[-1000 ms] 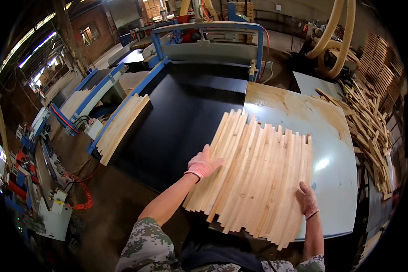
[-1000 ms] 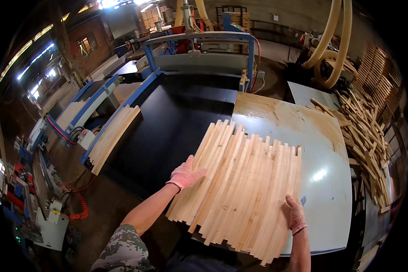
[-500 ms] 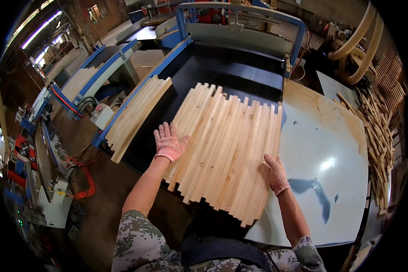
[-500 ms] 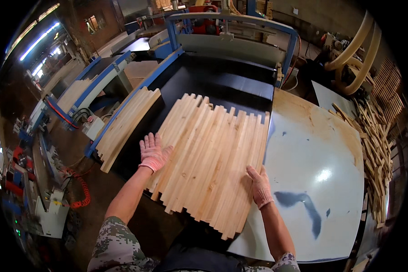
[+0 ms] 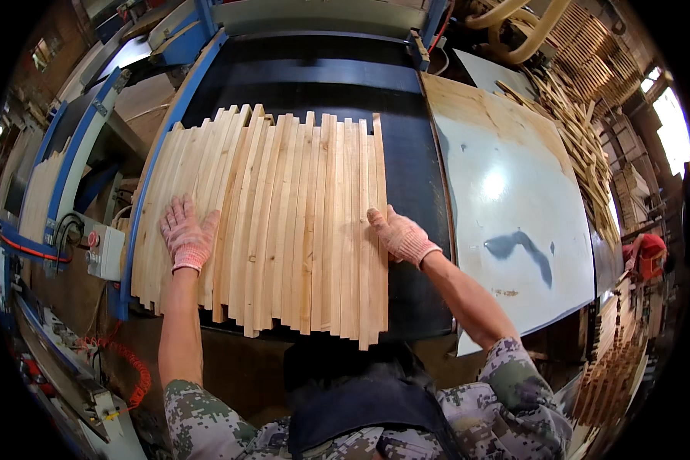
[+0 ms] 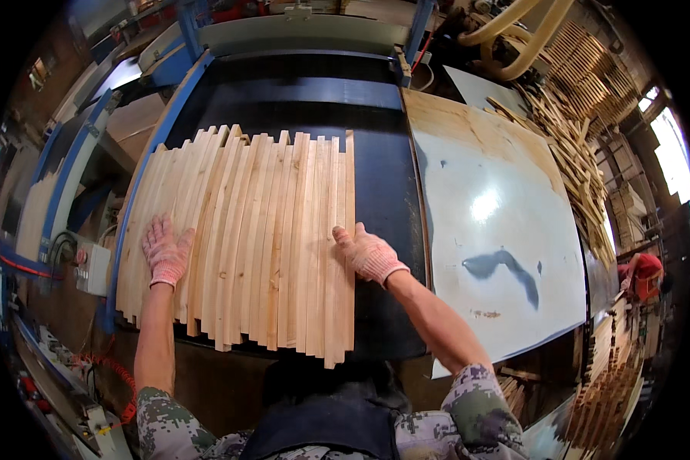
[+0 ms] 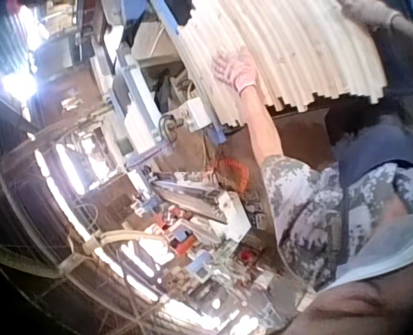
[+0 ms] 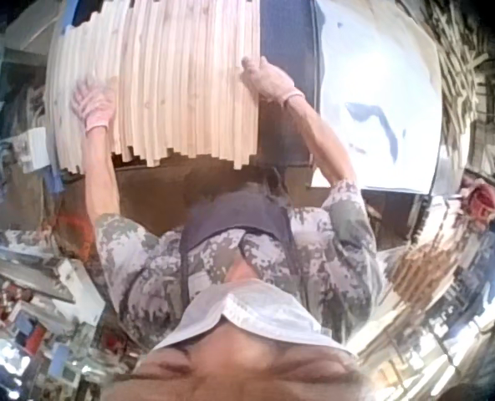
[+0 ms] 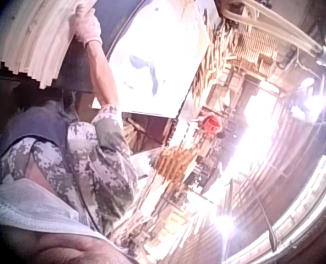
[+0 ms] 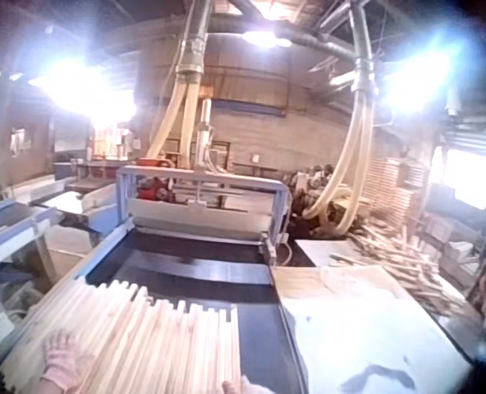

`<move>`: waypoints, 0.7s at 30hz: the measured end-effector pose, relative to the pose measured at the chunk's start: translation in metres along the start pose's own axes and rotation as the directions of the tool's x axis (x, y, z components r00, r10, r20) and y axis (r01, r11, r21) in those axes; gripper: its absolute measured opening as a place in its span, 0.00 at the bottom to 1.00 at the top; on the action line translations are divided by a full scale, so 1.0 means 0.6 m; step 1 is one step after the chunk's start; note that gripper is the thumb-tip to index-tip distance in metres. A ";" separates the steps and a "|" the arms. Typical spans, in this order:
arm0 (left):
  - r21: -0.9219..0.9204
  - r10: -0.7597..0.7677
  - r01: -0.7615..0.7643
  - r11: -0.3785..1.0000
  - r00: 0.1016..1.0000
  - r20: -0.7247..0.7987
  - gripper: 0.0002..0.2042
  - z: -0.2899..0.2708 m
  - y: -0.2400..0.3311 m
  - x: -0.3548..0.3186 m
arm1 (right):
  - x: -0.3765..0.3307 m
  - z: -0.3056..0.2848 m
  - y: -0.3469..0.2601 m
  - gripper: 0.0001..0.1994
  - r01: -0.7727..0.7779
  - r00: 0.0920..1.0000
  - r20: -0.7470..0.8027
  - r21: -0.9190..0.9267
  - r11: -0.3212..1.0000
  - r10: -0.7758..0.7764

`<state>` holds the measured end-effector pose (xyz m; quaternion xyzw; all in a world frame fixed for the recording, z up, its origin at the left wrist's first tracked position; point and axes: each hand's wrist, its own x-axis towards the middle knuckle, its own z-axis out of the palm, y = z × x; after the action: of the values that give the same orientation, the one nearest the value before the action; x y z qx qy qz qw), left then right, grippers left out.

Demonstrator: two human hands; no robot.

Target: The person repeatedly picks up stacks of light-colored wooden planks from a metal table and places them onto a moving conveyor belt. The person wears pink gloves and a camouflage shirt while performing this repetitive stacking task in a workshop environment.

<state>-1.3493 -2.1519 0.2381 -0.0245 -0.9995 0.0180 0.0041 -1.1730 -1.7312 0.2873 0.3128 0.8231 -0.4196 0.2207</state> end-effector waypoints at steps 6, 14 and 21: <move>-0.050 -0.026 0.026 0.998 1.000 0.012 0.48 -0.015 -0.005 -0.004 | 0.049 -0.016 0.003 0.36 0.247 0.934 -0.204 -0.227 0.942 -0.294; -0.015 -0.029 0.029 0.999 1.000 -0.008 0.46 -0.008 -0.004 -0.007 | 0.004 -0.031 0.000 0.72 0.456 0.890 0.123 -0.274 0.847 -0.439; -0.070 0.072 -0.081 0.994 0.990 -0.121 0.43 0.023 -0.014 0.009 | -0.127 -0.064 0.243 0.53 0.329 0.910 0.078 0.464 0.823 -0.408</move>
<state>-1.3550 -2.1607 0.2246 -0.0640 -0.9958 -0.0207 0.0619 -1.0209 -1.6587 0.2752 0.1512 0.7291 -0.6549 0.1293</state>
